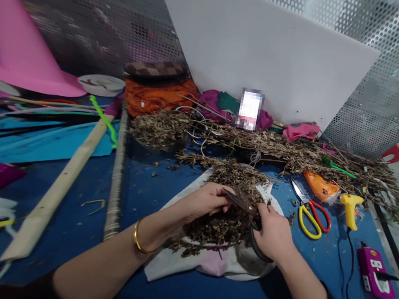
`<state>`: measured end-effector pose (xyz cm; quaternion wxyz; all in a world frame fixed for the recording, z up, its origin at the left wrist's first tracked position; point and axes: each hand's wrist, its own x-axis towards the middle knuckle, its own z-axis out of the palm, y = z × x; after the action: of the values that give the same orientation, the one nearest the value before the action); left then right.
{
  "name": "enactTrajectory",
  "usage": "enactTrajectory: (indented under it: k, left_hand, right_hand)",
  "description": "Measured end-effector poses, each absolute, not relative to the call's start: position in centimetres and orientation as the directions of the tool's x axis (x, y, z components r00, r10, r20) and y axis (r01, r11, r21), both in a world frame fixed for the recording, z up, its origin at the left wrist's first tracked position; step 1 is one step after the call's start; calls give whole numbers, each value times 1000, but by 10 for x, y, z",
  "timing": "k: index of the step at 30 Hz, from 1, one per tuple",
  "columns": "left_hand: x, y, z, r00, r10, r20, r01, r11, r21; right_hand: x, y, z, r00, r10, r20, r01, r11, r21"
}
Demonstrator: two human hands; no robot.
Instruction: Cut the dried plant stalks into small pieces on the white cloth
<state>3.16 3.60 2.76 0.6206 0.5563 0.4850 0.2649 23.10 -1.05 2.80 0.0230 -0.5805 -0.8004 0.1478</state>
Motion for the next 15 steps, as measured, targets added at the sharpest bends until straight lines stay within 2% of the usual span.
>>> enactTrajectory:
  k: [15]
  left_hand:
    - [30,38,27,372,868,-328,237,253,938]
  right_hand:
    - [231,-10,27,-320,930,-179,917,257,-304]
